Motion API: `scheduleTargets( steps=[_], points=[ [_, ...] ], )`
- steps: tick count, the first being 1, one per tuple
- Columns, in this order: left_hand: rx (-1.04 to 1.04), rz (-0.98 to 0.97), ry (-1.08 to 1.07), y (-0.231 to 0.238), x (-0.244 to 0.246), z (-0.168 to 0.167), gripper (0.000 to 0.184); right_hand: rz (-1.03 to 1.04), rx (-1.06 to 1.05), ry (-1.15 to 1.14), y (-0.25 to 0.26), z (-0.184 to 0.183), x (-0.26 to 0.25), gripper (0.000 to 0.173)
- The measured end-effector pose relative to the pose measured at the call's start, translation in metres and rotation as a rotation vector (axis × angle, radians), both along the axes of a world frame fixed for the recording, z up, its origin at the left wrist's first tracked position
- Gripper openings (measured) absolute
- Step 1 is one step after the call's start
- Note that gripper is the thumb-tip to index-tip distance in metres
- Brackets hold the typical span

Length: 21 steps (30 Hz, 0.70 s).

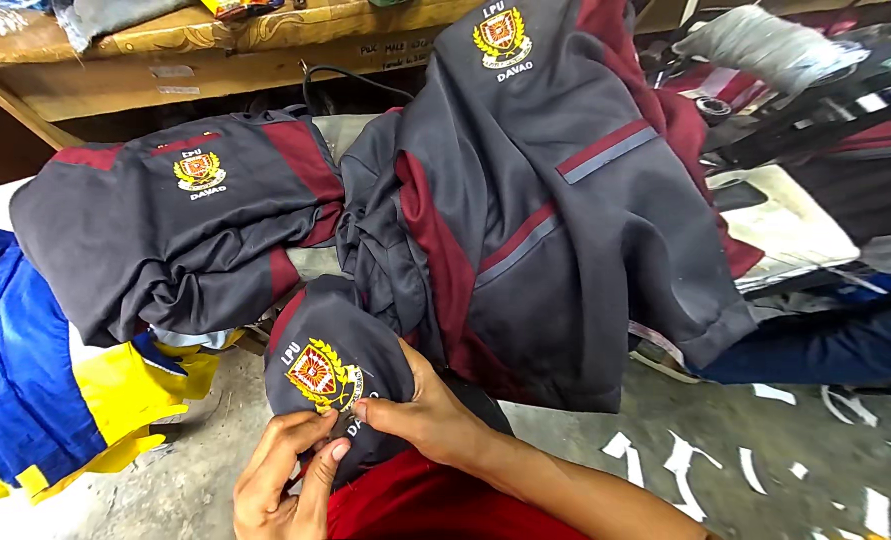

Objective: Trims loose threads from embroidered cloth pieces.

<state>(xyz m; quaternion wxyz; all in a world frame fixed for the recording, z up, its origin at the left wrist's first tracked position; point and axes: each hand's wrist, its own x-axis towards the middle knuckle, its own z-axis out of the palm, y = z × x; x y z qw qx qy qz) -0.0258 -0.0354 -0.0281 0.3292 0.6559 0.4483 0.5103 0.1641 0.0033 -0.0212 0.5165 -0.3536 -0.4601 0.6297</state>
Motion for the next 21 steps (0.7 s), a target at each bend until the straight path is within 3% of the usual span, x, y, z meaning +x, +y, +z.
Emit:
scheduleTargets(
  steps=[4,9,11,16,21],
  points=[
    [-0.077,-0.009,-0.1,0.001,-0.005,0.006,0.019,-0.018,-0.054,0.058,-0.001,0.001,0.0,0.059],
    [-0.031,0.11,0.04,0.002,-0.009,0.011,0.035,-0.023,-0.077,0.1,0.001,0.002,0.003,0.058],
    [0.029,0.144,0.098,0.003,-0.002,0.01,0.028,-0.016,-0.062,0.074,0.001,0.002,0.001,0.061],
    [0.201,0.229,0.31,0.009,0.01,0.008,0.012,-0.062,0.032,-0.141,0.0,0.01,-0.001,0.072],
    [0.302,0.304,0.524,0.013,0.016,0.008,0.012,-0.074,0.191,-0.329,-0.002,0.01,-0.002,0.055]
  ],
)
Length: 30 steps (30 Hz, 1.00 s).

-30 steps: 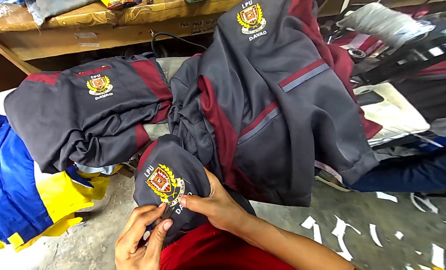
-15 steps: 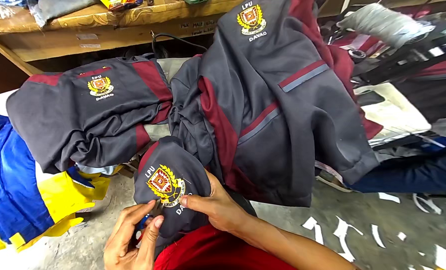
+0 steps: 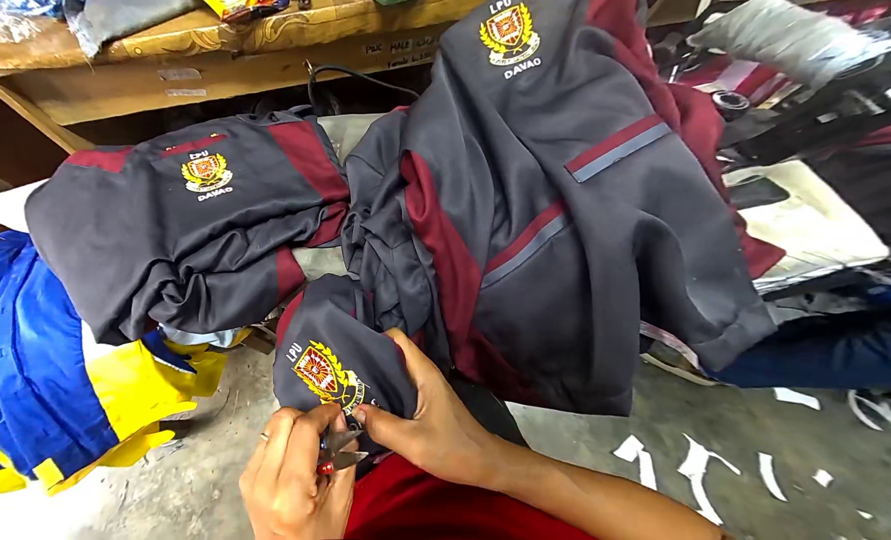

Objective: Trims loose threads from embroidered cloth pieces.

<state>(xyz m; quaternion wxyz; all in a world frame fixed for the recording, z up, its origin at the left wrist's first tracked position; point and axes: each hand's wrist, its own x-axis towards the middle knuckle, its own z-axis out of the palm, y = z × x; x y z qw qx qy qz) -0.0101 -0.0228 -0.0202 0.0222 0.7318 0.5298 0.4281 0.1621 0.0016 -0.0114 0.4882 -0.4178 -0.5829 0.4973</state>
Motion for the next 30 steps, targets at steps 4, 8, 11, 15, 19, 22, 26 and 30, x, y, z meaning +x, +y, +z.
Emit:
scheduleTargets(
  steps=[4,8,11,15,19,22,26,30],
  points=[
    [-0.072,-0.034,-0.086,0.005,0.001,-0.003,0.013,0.047,-0.001,0.022,0.0,0.0,0.0,0.049],
    [-0.237,-0.169,-0.496,0.001,-0.02,0.004,0.009,0.023,-0.129,0.223,0.005,-0.004,0.006,0.064],
    [-0.372,-0.179,-0.549,-0.003,-0.033,0.016,0.004,0.052,-0.216,0.366,0.007,-0.008,0.009,0.061],
    [-0.398,-0.174,-0.439,-0.007,-0.029,0.017,0.007,0.076,-0.284,0.45,0.008,-0.008,0.007,0.056],
    [-0.369,-0.194,-0.391,-0.009,-0.025,0.017,0.03,0.075,-0.281,0.47,0.008,-0.01,0.008,0.055],
    [-0.319,-0.226,-0.268,-0.009,-0.028,0.013,0.035,0.068,-0.298,0.497,0.007,-0.009,0.009,0.052],
    [-0.223,-0.201,-0.152,-0.011,-0.027,0.006,0.029,0.084,-0.325,0.536,0.007,-0.007,0.009,0.05],
    [-0.201,-0.227,-0.135,-0.011,-0.026,0.006,0.023,0.089,-0.324,0.526,0.007,-0.007,0.009,0.053]
  ],
)
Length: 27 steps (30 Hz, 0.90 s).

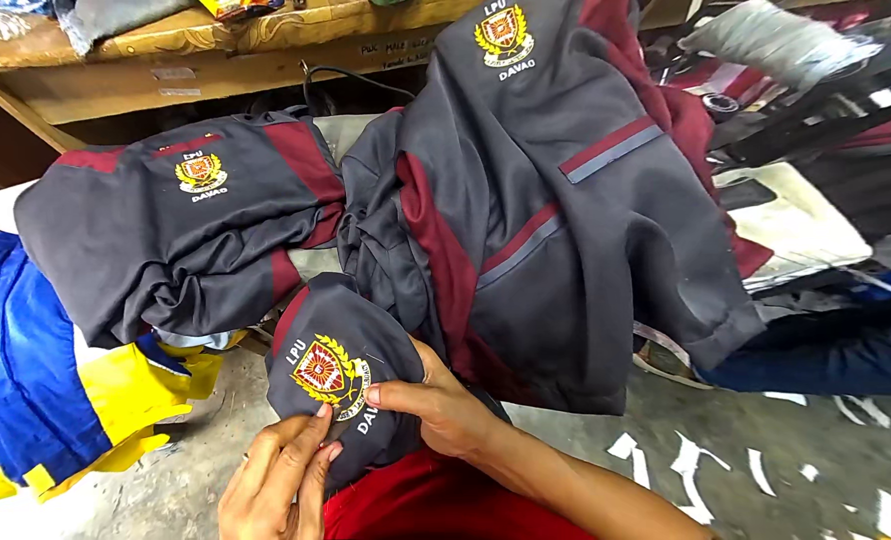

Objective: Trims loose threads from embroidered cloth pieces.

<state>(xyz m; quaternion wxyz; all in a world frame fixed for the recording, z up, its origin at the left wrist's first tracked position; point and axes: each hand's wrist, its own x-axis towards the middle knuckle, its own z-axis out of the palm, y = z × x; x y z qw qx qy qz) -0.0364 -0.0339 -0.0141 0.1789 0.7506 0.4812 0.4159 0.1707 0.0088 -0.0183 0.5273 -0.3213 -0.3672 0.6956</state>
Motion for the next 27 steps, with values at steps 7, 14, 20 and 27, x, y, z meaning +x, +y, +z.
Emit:
scheduleTargets(
  steps=[7,14,20,27],
  points=[
    [-0.007,-0.033,-0.064,0.0019,-0.0012,-0.0049,0.017,-0.018,0.065,-0.067,-0.0005,0.0,0.0016,0.061],
    [-0.003,-0.057,-0.129,0.0044,-0.003,-0.0083,0.015,-0.063,0.197,-0.216,-0.0017,0.0044,0.0018,0.061],
    [-0.056,-0.094,-0.24,0.0067,-0.0043,-0.0097,0.018,-0.042,0.148,-0.116,0.001,-0.0008,0.0033,0.063],
    [-0.027,-0.06,-0.185,0.0063,-0.0032,-0.0081,0.015,-0.03,0.156,-0.125,0.0001,0.0002,0.0016,0.062]
  ],
)
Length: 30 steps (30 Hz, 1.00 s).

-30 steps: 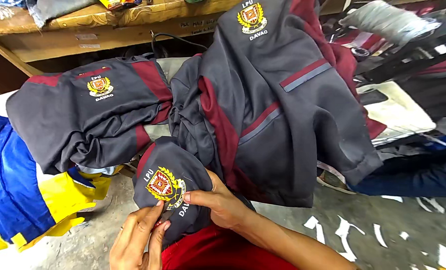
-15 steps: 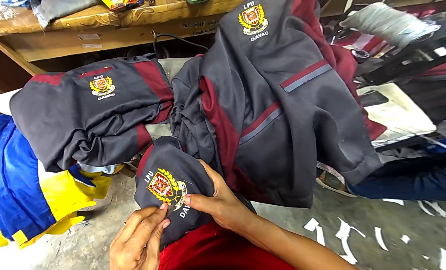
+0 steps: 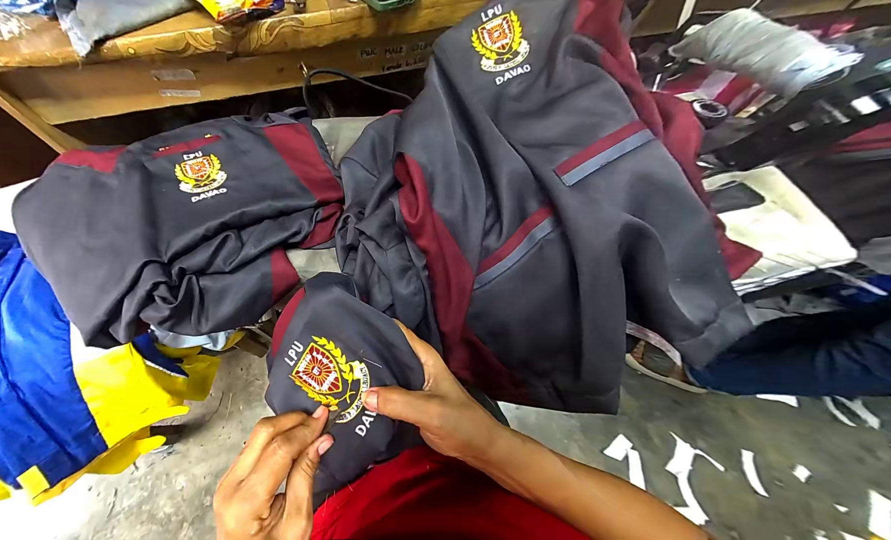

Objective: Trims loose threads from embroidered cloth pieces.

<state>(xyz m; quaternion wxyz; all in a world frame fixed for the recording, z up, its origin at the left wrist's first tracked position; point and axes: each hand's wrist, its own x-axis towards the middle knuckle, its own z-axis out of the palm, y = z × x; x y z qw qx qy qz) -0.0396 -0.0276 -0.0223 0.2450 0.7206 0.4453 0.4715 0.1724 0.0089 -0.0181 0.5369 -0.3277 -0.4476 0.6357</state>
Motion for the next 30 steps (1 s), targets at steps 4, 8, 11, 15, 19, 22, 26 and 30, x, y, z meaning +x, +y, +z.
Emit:
scheduleTargets(
  steps=[4,8,11,15,19,22,26,30],
  points=[
    [-0.02,0.008,0.048,-0.004,-0.001,0.007,0.016,-0.03,0.009,-0.037,-0.001,0.003,-0.001,0.061],
    [-0.026,0.001,0.11,-0.006,-0.001,0.009,0.016,-0.041,0.018,-0.076,-0.001,0.005,-0.002,0.062],
    [-0.026,-0.005,0.114,-0.006,-0.001,0.008,0.016,-0.039,0.014,-0.077,-0.001,0.006,-0.002,0.06],
    [-0.024,-0.003,0.115,-0.005,-0.001,0.007,0.016,-0.043,0.016,-0.103,-0.001,0.007,-0.001,0.062],
    [-0.026,-0.002,0.124,-0.005,0.0,0.007,0.017,-0.054,0.019,-0.132,-0.001,0.008,-0.001,0.062],
    [-0.026,0.001,0.131,-0.005,0.0,0.008,0.017,-0.056,0.026,-0.152,-0.001,0.008,-0.001,0.063],
    [-0.03,0.016,0.147,-0.006,0.001,0.01,0.018,-0.062,0.052,-0.179,-0.001,0.009,-0.001,0.06],
    [-0.032,0.035,0.168,-0.007,0.003,0.01,0.017,-0.073,0.061,-0.228,-0.001,0.011,-0.002,0.058]
  ],
)
